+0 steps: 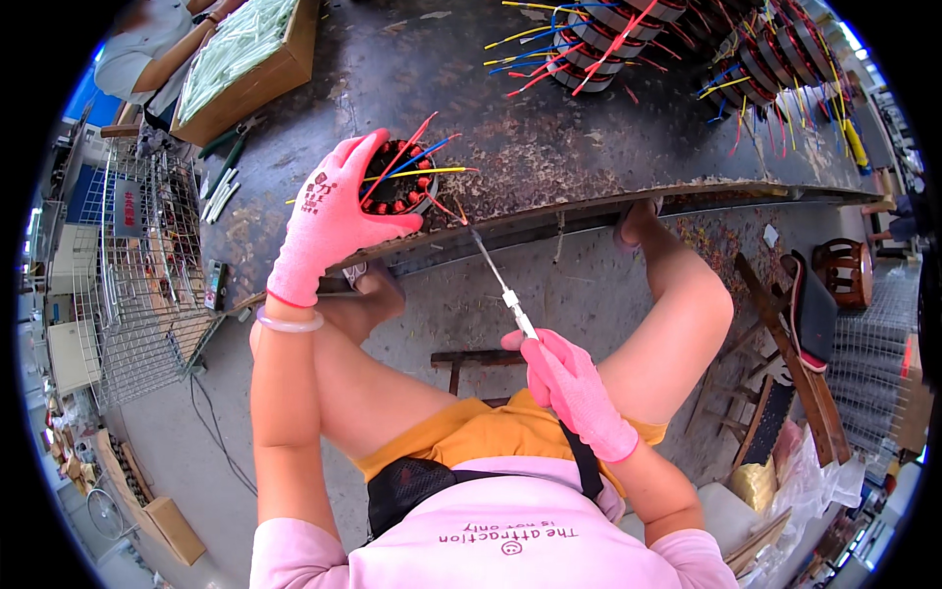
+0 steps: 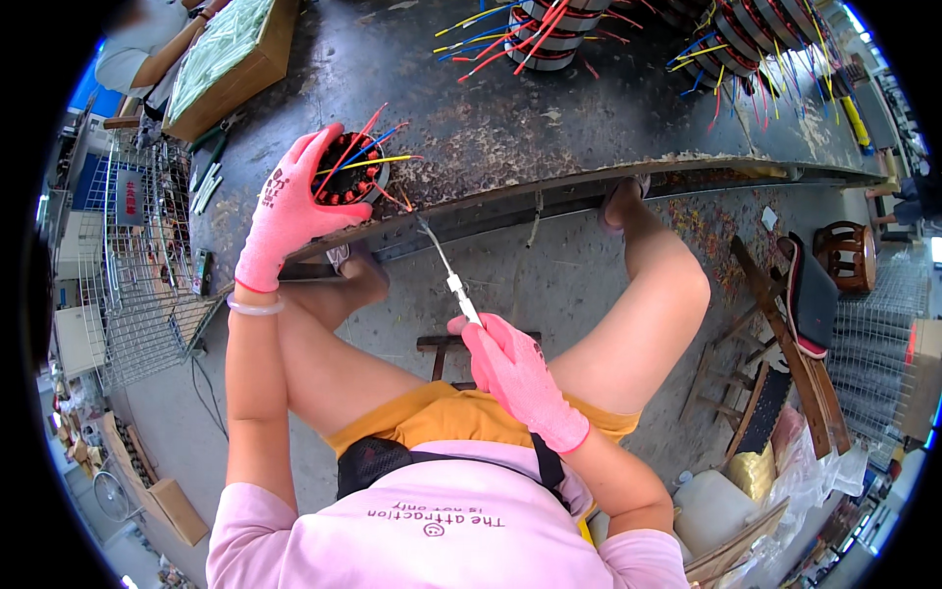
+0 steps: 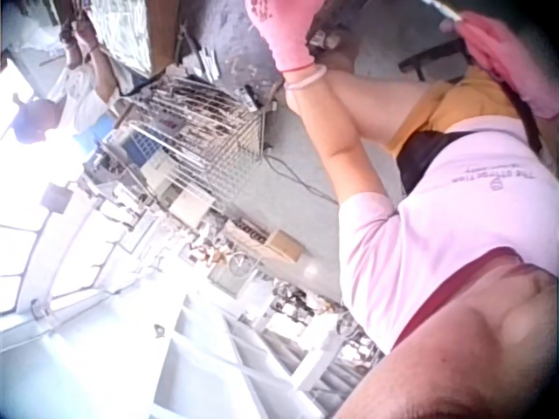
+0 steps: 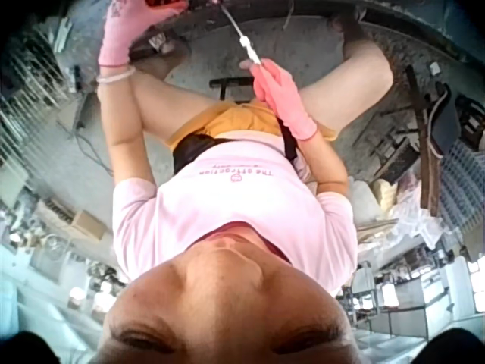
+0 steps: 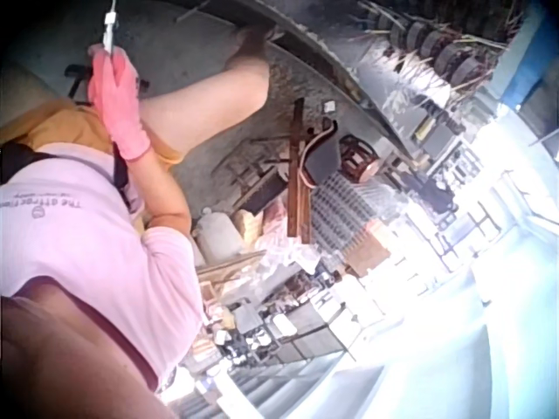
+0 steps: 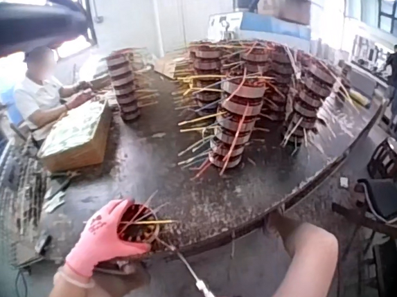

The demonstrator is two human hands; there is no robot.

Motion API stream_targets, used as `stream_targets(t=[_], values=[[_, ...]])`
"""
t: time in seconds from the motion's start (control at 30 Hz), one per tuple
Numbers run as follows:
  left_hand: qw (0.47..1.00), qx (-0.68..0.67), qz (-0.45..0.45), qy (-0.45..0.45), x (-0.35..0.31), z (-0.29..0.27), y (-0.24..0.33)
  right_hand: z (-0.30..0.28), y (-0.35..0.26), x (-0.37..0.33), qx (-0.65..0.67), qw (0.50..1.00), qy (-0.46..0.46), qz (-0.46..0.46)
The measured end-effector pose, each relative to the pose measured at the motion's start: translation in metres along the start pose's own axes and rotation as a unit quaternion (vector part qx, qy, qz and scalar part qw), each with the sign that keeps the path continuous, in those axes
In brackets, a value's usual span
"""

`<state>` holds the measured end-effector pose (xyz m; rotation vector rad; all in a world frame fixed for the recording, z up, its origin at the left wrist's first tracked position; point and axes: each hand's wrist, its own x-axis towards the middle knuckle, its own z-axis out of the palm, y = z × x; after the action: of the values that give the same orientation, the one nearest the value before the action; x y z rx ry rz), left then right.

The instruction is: The person sits on the floor and uses a soldering iron to attach wires to small circular electronic components. They pick up a component, apply solder to the wire connections, and place the finished unit into a stack on the table.

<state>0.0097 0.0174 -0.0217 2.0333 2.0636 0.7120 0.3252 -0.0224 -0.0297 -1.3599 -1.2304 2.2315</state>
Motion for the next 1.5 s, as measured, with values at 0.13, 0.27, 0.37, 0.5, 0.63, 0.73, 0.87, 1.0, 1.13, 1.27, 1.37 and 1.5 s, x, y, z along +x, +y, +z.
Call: stream_targets(t=[0.13,0.27,0.37,0.5,0.63,0.73,0.87,1.0,1.13,1.27,1.37,1.5], values=[[1.0,-0.001,0.002,-0.002,0.0,0.001,-0.001,0.004,-0.003,-0.003,0.016,1.0,0.005,0.009],[1.0,0.003,0.003,0.001,-0.001,0.002,-0.001,0.003,-0.004,-0.006,0.011,1.0,0.008,0.009],[1.0,0.011,0.012,0.003,-0.001,0.003,-0.001,0.003,-0.002,-0.006,-0.01,1.0,0.007,0.001],[1.0,0.02,0.007,-0.003,-0.001,0.003,-0.001,0.004,-0.006,-0.006,0.006,1.0,0.003,0.011],[0.999,0.002,-0.024,-0.025,0.0,0.0,0.005,0.002,-0.011,-0.008,0.003,1.0,0.002,0.01],[0.999,0.004,-0.035,-0.036,-0.002,-0.003,0.004,-0.003,-0.006,-0.006,-0.001,1.0,-0.009,-0.008],[0.996,0.035,-0.041,-0.074,0.004,-0.007,0.012,-0.004,-0.007,-0.007,0.018,1.0,0.002,0.002],[0.996,0.017,-0.048,-0.073,0.004,-0.008,0.007,-0.002,-0.011,-0.01,0.01,1.0,-0.004,0.019],[0.999,-0.011,-0.035,-0.033,0.002,-0.005,0.005,-0.002,-0.014,-0.007,0.03,0.999,-0.004,0.017],[1.0,-0.001,-0.007,-0.008,0.0,0.001,0.001,-0.002,-0.011,-0.003,0.009,1.0,-0.008,0.02],[1.0,-0.014,-0.01,-0.01,0.002,0.001,0.003,-0.003,-0.009,-0.002,0.021,0.999,-0.006,0.028],[1.0,-0.016,-0.018,-0.016,0.002,0.0,0.003,-0.001,-0.011,-0.003,0.027,0.999,-0.004,0.036]])
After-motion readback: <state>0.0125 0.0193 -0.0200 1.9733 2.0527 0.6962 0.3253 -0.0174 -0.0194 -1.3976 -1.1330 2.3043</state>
